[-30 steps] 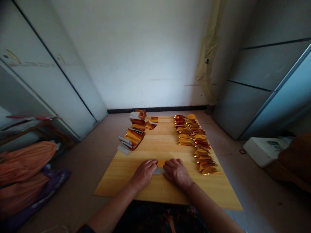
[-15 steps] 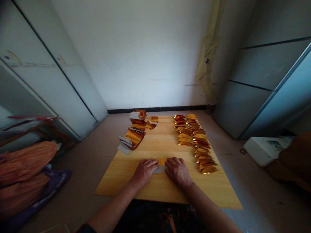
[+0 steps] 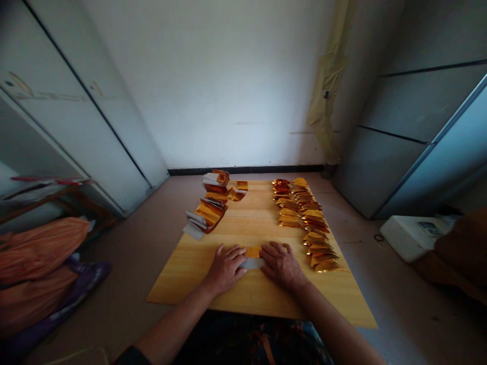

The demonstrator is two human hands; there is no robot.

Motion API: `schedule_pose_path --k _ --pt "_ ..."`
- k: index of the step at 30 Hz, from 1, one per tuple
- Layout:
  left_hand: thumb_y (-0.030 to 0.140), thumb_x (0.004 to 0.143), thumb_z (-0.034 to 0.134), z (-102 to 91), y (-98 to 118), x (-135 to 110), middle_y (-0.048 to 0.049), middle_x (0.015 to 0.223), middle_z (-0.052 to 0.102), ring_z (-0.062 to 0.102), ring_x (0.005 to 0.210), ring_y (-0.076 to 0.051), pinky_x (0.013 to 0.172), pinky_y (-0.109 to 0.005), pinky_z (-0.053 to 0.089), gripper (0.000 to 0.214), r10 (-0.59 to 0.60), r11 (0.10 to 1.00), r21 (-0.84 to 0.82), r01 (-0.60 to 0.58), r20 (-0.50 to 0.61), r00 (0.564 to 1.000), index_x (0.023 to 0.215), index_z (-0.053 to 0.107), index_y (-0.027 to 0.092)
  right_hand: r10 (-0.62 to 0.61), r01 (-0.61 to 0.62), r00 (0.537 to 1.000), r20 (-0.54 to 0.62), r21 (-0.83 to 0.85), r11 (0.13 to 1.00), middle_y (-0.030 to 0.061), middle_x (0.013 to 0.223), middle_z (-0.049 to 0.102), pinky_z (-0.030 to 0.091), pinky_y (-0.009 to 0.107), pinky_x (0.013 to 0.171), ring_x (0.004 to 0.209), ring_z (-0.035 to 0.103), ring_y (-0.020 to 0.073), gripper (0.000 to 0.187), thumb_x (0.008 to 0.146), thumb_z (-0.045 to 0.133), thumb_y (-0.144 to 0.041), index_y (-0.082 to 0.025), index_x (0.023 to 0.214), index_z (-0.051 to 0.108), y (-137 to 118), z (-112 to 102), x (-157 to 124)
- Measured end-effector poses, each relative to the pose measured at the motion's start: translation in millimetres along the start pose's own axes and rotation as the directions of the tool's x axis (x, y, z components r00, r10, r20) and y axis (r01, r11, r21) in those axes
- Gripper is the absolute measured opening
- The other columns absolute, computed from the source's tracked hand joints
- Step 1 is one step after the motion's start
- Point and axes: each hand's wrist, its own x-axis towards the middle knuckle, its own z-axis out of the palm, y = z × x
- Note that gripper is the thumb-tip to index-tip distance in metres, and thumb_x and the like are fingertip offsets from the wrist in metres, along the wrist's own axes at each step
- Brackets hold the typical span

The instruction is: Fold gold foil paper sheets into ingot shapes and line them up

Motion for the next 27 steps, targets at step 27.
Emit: schedule_pose_path --k 27 --pt "0.034 0.071 0.07 0.3 -9 20 -0.0063 0.119 0.057 0.052 0.11 -0.024 0.096 -0.041 0.041 0.027 0.037 0.999 -0.024 -0.037 -0.002 0.999 0.094 0.065 0.023 0.071 -0.066 0.997 -0.021 0.163 0.984 0.0048 0.102 0.06 0.035 0.034 0.085 0.097 0.049 0.0198 0.02 0.084 0.059 -0.038 -0.027 0.098 0.067 -10 3 20"
